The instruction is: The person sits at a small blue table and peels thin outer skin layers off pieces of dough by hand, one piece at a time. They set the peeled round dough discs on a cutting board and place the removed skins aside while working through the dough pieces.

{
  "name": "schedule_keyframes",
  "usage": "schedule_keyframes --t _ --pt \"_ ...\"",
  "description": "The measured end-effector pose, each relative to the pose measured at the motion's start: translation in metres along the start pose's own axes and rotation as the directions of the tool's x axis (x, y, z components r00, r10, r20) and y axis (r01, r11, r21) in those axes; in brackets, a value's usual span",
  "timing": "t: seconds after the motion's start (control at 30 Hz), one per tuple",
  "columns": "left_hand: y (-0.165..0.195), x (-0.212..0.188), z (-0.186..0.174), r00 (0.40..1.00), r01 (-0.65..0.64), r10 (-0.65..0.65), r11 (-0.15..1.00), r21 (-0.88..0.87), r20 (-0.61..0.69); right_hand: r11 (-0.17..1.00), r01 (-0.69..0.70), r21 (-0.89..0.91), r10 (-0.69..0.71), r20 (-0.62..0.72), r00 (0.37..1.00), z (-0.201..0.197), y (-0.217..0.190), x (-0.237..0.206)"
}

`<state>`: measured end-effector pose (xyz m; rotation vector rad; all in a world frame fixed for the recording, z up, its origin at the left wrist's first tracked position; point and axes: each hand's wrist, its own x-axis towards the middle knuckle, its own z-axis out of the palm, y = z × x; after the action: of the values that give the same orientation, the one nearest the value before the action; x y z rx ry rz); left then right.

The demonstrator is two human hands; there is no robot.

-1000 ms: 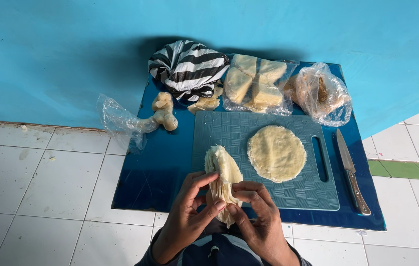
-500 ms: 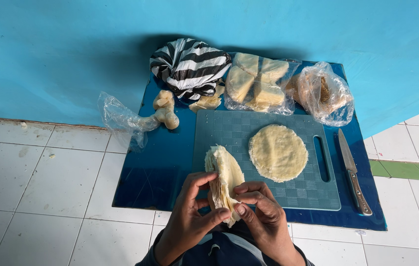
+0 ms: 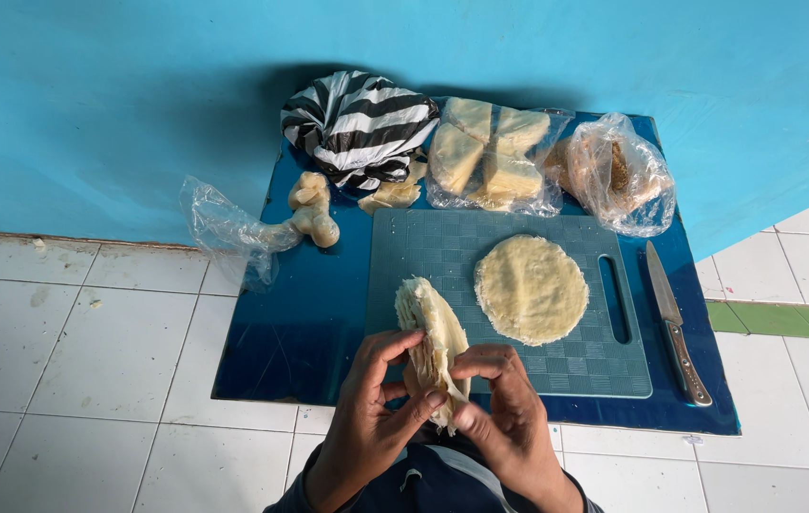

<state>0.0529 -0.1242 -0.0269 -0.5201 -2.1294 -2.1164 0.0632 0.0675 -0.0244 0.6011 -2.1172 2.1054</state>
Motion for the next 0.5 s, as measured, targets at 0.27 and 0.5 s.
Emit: schedule_keyframes --t 0.27,0.5 --pt "-0.001 0.003 0.001 0.999 -0.027 0.026 0.999 0.028 0.023 0.992 -0.091 0.084 0.09 0.017 0.996 -0.008 0.016 -0.005" --pt "0.004 0.002 0.001 0.998 0.003 -0.008 0.996 0.089 0.058 0.91 -0.277 0.307 0.298 -0.023 0.954 -0.018 0.036 -0.009"
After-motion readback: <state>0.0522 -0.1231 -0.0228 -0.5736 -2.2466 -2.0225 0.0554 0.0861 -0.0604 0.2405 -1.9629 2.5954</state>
